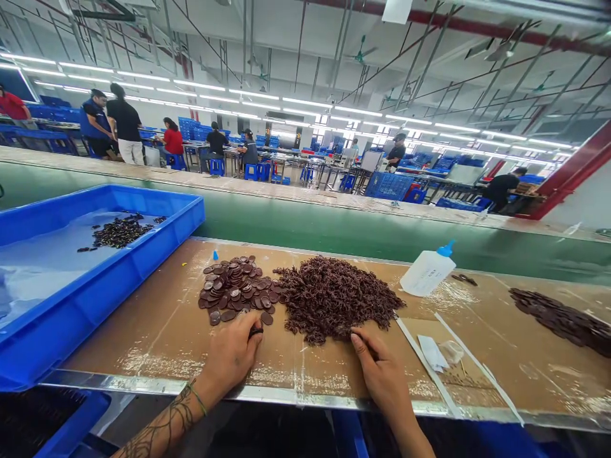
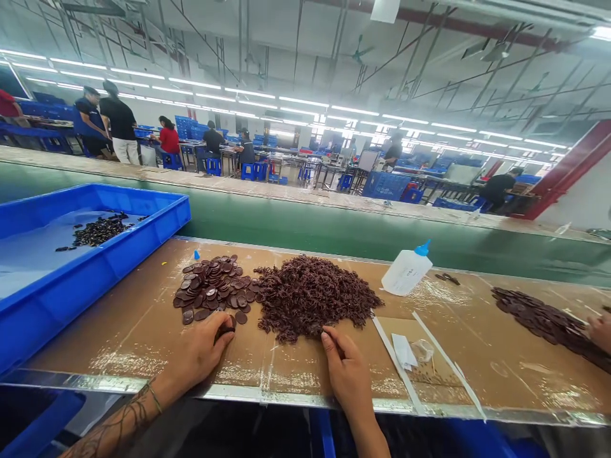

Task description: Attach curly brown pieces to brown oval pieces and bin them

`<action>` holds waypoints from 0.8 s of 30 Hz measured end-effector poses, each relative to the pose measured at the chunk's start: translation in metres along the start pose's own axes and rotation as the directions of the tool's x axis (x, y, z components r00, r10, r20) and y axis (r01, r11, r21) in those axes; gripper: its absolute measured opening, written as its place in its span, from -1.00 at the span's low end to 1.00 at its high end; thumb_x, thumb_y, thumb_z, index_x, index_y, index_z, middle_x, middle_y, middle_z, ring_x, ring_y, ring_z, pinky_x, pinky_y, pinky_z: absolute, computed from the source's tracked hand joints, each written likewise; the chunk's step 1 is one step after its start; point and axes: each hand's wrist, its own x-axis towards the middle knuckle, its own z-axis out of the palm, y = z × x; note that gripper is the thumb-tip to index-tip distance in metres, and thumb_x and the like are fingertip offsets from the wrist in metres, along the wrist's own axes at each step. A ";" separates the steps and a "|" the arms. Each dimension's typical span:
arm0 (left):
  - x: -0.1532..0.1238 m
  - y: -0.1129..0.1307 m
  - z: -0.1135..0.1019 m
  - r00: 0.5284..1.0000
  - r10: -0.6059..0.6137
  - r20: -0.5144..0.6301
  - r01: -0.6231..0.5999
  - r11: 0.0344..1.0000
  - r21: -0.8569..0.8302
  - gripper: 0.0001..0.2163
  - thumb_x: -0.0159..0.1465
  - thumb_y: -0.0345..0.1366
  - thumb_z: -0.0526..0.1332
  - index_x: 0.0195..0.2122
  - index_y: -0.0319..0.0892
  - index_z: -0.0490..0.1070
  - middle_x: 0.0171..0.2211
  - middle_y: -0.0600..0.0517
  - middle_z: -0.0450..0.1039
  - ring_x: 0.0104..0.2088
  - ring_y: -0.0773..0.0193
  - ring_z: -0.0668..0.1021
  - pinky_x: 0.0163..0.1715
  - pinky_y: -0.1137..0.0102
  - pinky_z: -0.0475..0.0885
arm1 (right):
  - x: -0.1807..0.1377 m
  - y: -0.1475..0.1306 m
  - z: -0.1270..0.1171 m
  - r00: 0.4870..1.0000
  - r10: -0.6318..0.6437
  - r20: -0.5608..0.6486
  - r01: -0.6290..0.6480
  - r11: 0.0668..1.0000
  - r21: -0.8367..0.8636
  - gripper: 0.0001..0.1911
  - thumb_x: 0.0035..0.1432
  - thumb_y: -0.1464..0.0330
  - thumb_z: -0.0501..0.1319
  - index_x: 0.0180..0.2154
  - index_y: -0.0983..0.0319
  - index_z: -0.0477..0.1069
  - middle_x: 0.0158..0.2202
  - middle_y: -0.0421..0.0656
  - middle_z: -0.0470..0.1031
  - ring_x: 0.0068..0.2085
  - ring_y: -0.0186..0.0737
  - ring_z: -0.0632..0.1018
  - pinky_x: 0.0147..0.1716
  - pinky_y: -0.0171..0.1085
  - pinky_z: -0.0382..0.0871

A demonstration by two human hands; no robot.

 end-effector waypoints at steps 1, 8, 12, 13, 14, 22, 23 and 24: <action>-0.001 -0.002 0.001 1.000 0.014 -0.005 -0.015 0.999 -0.040 -0.88 0.38 -0.36 0.10 -0.15 -0.08 0.41 -0.18 -0.01 0.57 -0.17 0.03 0.59 -0.16 0.19 0.39 | 0.000 -0.001 -0.001 1.000 0.020 -0.011 -0.020 1.000 0.024 -0.38 0.14 -0.12 0.16 -0.05 0.22 0.60 -0.03 0.04 0.65 0.04 0.14 0.58 0.07 -0.01 0.40; -0.018 -0.014 0.001 0.994 0.100 -0.036 -0.106 0.936 -0.336 -0.73 0.48 -0.14 -0.04 -0.09 -0.06 0.43 -0.16 -0.05 0.51 -0.10 0.09 0.55 -0.04 0.21 0.45 | 0.005 -0.009 -0.002 0.987 0.124 -0.100 -0.112 0.987 0.116 -0.42 0.01 -0.17 0.22 -0.27 0.19 0.57 -0.22 0.04 0.67 -0.12 0.18 0.58 -0.04 0.02 0.39; -0.027 -0.017 0.000 0.997 0.052 -0.053 -0.070 0.893 -0.445 -0.73 0.49 -0.12 -0.04 -0.14 -0.07 0.41 -0.30 -0.01 0.47 -0.25 0.13 0.54 -0.17 0.24 0.47 | 0.008 -0.010 -0.002 0.970 0.210 -0.119 -0.179 0.957 0.228 -0.43 0.05 -0.19 0.22 -0.24 0.16 0.50 -0.45 -0.13 0.56 -0.36 -0.03 0.53 -0.35 -0.13 0.40; -0.029 -0.018 0.001 0.998 0.034 -0.046 -0.052 0.880 -0.472 -0.73 0.50 -0.12 -0.05 -0.14 -0.07 0.40 -0.36 0.03 0.46 -0.31 0.15 0.53 -0.23 0.27 0.47 | 0.009 -0.010 -0.002 0.966 0.239 -0.099 -0.205 0.941 0.270 -0.42 0.07 -0.21 0.20 -0.23 0.16 0.46 -0.56 -0.21 0.48 -0.49 -0.11 0.47 -0.49 -0.19 0.34; -0.030 -0.018 0.002 0.999 0.015 -0.037 -0.032 0.867 -0.498 -0.73 0.51 -0.12 -0.06 -0.13 -0.08 0.39 -0.42 0.06 0.45 -0.37 0.18 0.52 -0.29 0.29 0.47 | 0.009 -0.009 -0.002 0.962 0.265 -0.074 -0.230 0.922 0.310 -0.41 0.08 -0.23 0.19 -0.23 0.15 0.43 -0.63 -0.27 0.41 -0.58 -0.18 0.39 -0.58 -0.24 0.26; -0.026 -0.019 0.006 0.999 -0.023 -0.024 0.004 0.800 -0.600 -0.71 0.50 -0.07 -0.06 -0.08 -0.09 0.36 -0.43 0.11 0.43 -0.51 0.28 0.48 -0.46 0.39 0.47 | 0.014 -0.005 -0.006 0.954 0.298 -0.033 -0.249 0.848 0.468 -0.30 -0.12 -0.25 0.40 -0.25 0.20 0.43 -0.71 -0.32 0.37 -0.68 -0.35 0.28 -0.70 -0.40 0.15; -0.026 -0.020 0.004 0.999 -0.033 -0.038 0.005 0.809 -0.588 -0.69 0.50 -0.05 -0.05 -0.05 -0.09 0.37 -0.46 0.13 0.40 -0.53 0.28 0.46 -0.50 0.40 0.45 | 0.014 -0.007 -0.007 0.953 0.302 -0.036 -0.247 0.837 0.488 -0.30 -0.13 -0.24 0.42 -0.24 0.20 0.44 -0.70 -0.33 0.35 -0.67 -0.36 0.27 -0.70 -0.41 0.14; -0.027 -0.020 0.002 0.998 -0.045 -0.053 0.007 0.821 -0.570 -0.67 0.48 -0.02 -0.03 -0.03 -0.09 0.40 -0.49 0.14 0.38 -0.54 0.27 0.45 -0.51 0.41 0.44 | 0.011 -0.010 -0.008 0.951 0.306 -0.040 -0.244 0.825 0.509 -0.31 -0.13 -0.23 0.43 -0.24 0.20 0.44 -0.70 -0.35 0.33 -0.66 -0.37 0.26 -0.70 -0.43 0.12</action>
